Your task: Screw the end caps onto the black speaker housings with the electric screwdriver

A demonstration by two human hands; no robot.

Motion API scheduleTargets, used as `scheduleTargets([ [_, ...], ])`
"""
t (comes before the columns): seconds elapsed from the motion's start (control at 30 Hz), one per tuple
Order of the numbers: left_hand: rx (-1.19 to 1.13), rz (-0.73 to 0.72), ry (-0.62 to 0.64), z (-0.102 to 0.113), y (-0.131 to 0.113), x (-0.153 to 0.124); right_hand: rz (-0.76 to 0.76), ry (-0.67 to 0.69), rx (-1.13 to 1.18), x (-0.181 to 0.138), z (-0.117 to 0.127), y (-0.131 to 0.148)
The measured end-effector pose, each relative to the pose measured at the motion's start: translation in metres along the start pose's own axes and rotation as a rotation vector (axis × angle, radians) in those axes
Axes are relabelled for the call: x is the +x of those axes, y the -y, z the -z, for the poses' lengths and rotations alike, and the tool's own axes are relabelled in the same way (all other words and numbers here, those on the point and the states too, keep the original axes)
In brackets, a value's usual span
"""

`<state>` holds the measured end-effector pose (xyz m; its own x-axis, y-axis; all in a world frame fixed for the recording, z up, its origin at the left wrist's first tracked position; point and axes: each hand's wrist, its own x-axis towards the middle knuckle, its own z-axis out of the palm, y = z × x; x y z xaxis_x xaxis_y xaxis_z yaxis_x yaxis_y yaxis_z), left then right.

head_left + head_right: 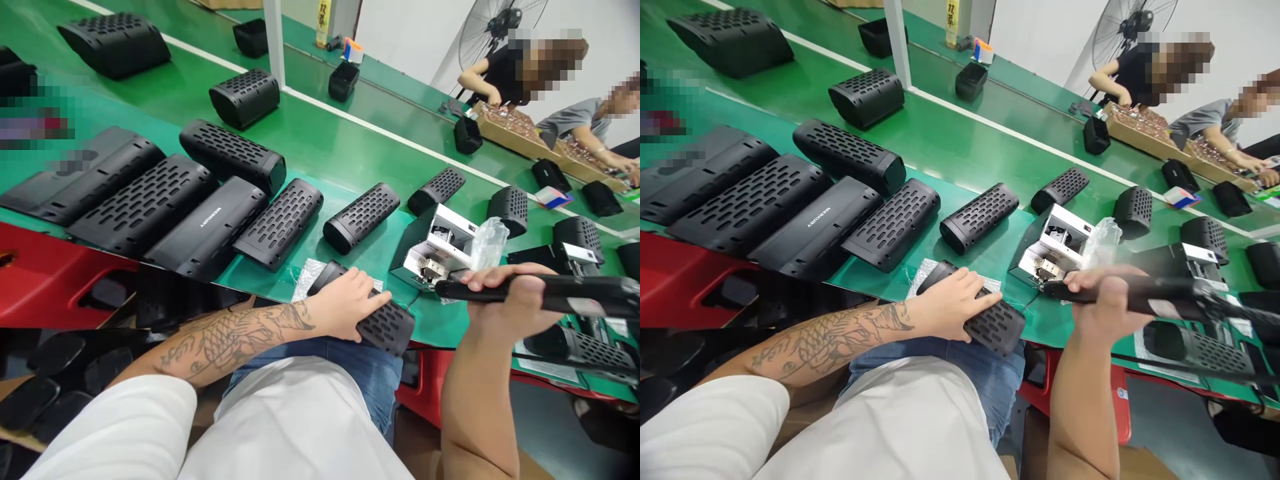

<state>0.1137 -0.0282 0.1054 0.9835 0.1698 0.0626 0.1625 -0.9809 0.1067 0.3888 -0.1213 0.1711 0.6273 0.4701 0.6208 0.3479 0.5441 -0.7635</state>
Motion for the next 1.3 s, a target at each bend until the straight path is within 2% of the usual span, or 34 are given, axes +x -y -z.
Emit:
scheduleTargets([
  [0.07, 0.041, 0.17, -0.022, 0.0, 0.002, -0.002, 0.018, 0.063, 0.063, -0.004, 0.006, 0.019],
  [0.13, 0.057, 0.302, -0.029, 0.0, 0.006, -0.006, -0.002, 0.202, 0.139, -0.013, 0.005, 0.036],
  [0.2, 0.055, 0.367, -0.03, -0.001, 0.009, -0.009, -0.038, 0.357, 0.212, -0.027, -0.005, 0.047],
  [0.3, 0.039, 0.375, -0.037, -0.002, 0.011, -0.01, -0.057, 0.478, 0.255, -0.05, -0.028, 0.049],
  [0.47, 0.028, 0.37, -0.07, -0.003, 0.01, -0.011, -0.097, 0.481, 0.218, -0.065, -0.048, 0.034],
  [0.63, 0.034, 0.36, -0.07, -0.003, 0.009, -0.012, -0.161, 0.489, 0.253, -0.064, -0.049, 0.031],
  [1.1, -0.011, 0.372, -0.064, -0.003, 0.008, -0.011, -0.265, 0.629, 0.308, -0.061, -0.049, 0.025],
  [1.3, -0.001, 0.377, -0.059, -0.002, 0.006, -0.013, -0.275, 0.587, 0.258, -0.062, -0.052, 0.032],
])
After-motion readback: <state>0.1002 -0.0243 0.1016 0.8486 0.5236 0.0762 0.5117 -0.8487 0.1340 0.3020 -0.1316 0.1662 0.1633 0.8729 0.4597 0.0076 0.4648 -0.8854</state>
